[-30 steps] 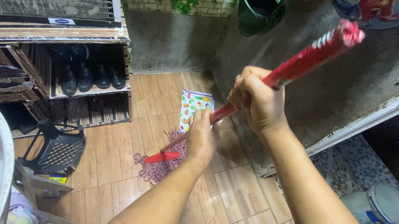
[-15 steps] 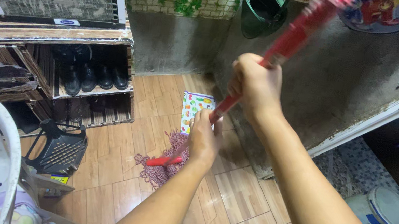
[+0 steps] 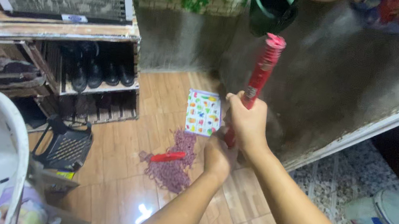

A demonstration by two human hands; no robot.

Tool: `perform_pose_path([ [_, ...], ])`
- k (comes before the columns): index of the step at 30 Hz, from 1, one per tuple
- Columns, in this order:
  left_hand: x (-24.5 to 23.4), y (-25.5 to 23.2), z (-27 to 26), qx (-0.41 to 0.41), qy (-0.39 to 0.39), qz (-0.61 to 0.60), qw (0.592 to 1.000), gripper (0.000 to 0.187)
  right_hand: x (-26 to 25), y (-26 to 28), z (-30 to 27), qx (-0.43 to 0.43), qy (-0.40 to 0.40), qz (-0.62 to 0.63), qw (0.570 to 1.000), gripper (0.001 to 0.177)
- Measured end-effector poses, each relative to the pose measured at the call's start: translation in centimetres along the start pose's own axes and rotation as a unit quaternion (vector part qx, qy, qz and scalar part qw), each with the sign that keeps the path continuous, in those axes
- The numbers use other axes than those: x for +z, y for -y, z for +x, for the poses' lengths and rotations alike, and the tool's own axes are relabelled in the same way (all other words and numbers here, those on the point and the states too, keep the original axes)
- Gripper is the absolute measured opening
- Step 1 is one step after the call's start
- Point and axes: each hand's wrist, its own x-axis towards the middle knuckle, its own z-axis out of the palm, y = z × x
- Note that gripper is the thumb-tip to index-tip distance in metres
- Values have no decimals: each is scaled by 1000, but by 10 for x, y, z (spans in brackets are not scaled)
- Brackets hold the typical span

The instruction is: The person assembles a red mop by inserting the handle into the mop head and twisting to lock it. They then retrieve a light blue USB cable from a hanging bag and coil it in their hands.

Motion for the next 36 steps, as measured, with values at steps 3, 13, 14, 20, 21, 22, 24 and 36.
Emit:
perform_pose_path([
  [3, -7, -23, 17, -72, 6, 129, 989, 16, -5, 10, 1, -50, 29, 73, 996, 34],
  [13, -16, -65, 27, -55, 22, 145, 988, 15, 0, 41, -3, -110, -7, 82, 991, 34],
  [14, -12, -71, 30, -35, 12, 161, 986, 16, -3, 51, -1, -141, -13, 76, 987, 32],
  [20, -5, -92, 32, 7, 16, 164, 986, 13, -20, 96, 1, -189, -29, 138, 972, 29],
  [21, -6, -92, 32, 14, 12, 163, 986, 9, -20, 98, 0, -189, -30, 151, 970, 30],
  [22, -8, -92, 32, 26, 9, 163, 986, 9, -19, 99, -2, -190, -32, 163, 968, 32],
  [24, -8, -92, 33, 52, 5, 161, 986, 9, -19, 100, -5, -186, -44, 169, 967, 30],
  [36, -7, -111, 39, 68, 6, 187, 980, 14, -22, 116, -6, -207, -40, 170, 963, 26],
])
